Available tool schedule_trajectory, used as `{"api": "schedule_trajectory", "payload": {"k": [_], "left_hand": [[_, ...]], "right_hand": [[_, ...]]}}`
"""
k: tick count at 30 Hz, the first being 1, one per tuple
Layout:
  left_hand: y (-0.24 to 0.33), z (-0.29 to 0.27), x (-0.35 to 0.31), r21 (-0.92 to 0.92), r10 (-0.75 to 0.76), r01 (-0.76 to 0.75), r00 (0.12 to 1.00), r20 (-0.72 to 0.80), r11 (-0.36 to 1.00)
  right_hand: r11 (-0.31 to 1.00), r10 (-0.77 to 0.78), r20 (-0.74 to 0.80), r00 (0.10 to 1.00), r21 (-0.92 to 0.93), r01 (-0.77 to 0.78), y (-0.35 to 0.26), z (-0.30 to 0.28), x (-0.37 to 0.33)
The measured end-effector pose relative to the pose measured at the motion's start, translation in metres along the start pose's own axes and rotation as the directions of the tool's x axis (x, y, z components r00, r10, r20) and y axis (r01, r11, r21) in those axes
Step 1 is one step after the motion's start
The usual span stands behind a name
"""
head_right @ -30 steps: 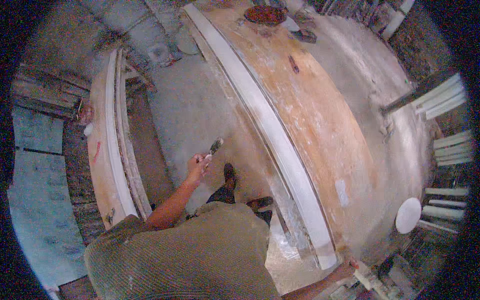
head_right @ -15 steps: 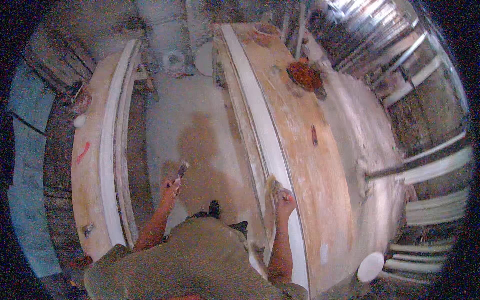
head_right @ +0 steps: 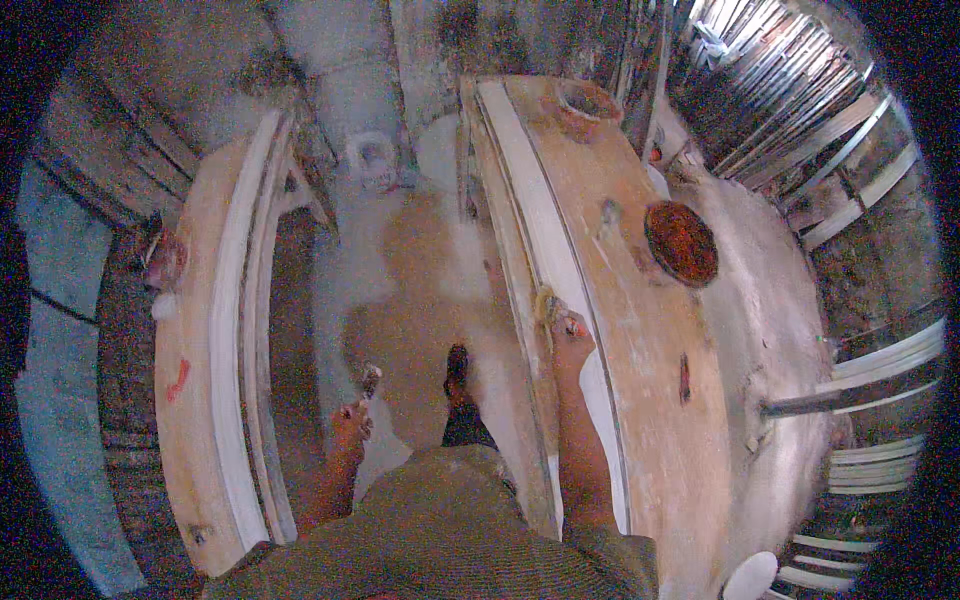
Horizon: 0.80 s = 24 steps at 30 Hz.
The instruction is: The person applies a white filler paste along a seam on a large wooden board using a putty knife and smooths it with a brush. The person repeatedly scrapes and spreads the filler along the seam, occasionally switching tools between hands.
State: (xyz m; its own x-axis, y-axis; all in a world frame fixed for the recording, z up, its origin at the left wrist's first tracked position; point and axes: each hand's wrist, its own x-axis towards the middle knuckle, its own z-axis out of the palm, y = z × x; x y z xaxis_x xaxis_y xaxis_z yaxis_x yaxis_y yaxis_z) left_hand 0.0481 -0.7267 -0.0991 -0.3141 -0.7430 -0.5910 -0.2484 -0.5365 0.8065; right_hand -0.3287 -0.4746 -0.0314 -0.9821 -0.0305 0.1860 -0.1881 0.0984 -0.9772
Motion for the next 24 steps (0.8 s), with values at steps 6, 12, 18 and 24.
{"api": "schedule_trajectory", "payload": {"k": [6, 12, 18, 24], "left_hand": [[0.098, 0.082, 0.122, -0.051, 0.054, -0.050, 0.994, 0.092, 0.997], [0.221, 0.166, 0.231, 0.011, 0.164, -0.166, 0.981, 0.102, 0.986], [0.278, 0.238, 0.333, -0.018, 0.108, -0.107, 0.988, 0.110, 0.994], [0.332, 0.315, 0.483, -0.040, 0.095, -0.088, 0.968, 0.233, 0.995]], "right_hand": [[0.986, 0.072, -0.023, 0.997, -0.150, -0.074, 0.054, 0.129, 0.147], [0.939, 0.115, 0.022, 0.993, 0.323, -0.116, 0.085, 0.263, 0.295], [0.994, -0.093, -0.065, 0.994, -0.060, 0.089, 0.093, 0.397, 0.418], [0.936, -0.341, -0.011, 0.940, -0.098, 0.338, 0.079, 0.531, 0.551]]}}
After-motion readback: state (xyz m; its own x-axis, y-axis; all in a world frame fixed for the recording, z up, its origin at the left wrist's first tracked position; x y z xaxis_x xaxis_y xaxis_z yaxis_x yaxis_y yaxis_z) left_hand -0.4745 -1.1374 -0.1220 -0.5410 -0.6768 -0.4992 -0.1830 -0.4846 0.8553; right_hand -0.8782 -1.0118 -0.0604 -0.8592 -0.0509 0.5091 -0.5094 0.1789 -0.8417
